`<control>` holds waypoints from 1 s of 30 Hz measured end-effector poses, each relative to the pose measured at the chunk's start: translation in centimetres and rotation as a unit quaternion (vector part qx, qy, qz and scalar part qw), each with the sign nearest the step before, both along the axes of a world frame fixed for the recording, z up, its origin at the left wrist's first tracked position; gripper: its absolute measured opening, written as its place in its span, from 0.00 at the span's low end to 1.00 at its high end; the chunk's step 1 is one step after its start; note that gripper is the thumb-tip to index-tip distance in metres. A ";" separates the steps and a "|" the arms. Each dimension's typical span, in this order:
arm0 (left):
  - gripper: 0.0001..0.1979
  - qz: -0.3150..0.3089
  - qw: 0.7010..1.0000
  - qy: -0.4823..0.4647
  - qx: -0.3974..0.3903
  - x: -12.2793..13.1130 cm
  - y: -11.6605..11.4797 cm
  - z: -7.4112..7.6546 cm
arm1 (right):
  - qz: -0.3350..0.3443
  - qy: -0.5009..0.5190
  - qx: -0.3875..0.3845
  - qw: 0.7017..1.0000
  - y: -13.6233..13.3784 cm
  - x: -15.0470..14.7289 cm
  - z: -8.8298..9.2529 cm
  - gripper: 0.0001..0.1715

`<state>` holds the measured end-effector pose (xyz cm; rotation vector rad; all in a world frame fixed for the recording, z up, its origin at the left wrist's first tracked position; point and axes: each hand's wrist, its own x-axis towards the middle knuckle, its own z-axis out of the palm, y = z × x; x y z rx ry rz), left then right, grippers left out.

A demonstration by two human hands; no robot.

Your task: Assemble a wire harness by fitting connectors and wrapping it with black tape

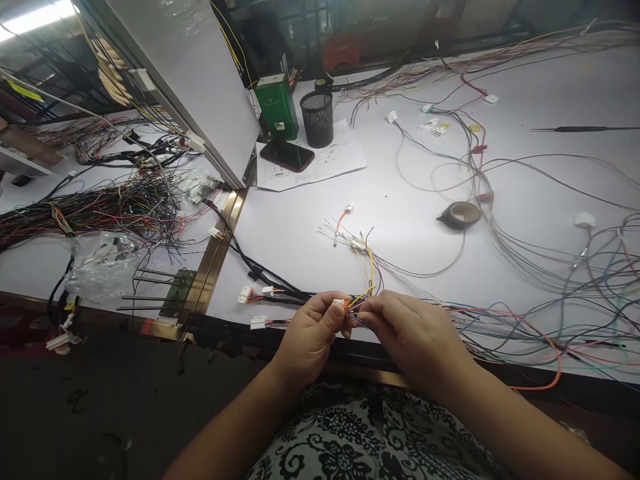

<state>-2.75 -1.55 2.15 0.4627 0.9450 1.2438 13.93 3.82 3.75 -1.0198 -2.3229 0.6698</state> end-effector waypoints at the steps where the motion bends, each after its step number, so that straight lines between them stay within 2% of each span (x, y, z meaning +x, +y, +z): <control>1: 0.09 0.000 1.000 0.004 0.005 0.1 0.0 -0.1 | -0.005 0.003 -0.001 1.000 -0.1 -0.1 -0.1 0.15; 7: 0.09 0.005 0.999 0.039 0.008 0.3 -0.4 -0.5 | -0.012 0.032 -0.022 0.999 -0.7 -0.9 -0.9 0.15; 14: 0.10 -0.009 0.998 0.063 0.000 -0.5 -0.9 -0.2 | 0.023 0.136 -0.122 0.983 -1.0 -0.7 -0.6 0.04; 20: 0.09 -0.031 0.993 0.114 -0.003 -0.5 -1.0 -0.2 | 0.020 0.109 -0.109 0.988 -1.4 -0.7 -0.8 0.07; 24: 0.10 -0.041 0.986 0.160 0.001 -0.9 -0.9 -0.2 | 0.022 0.142 -0.104 0.984 -1.4 -0.9 -1.7 0.07; 30: 0.10 -0.034 0.993 0.110 -0.017 -1.3 -0.6 0.0 | 0.023 0.153 -0.092 0.984 -1.3 -0.9 -2.0 0.06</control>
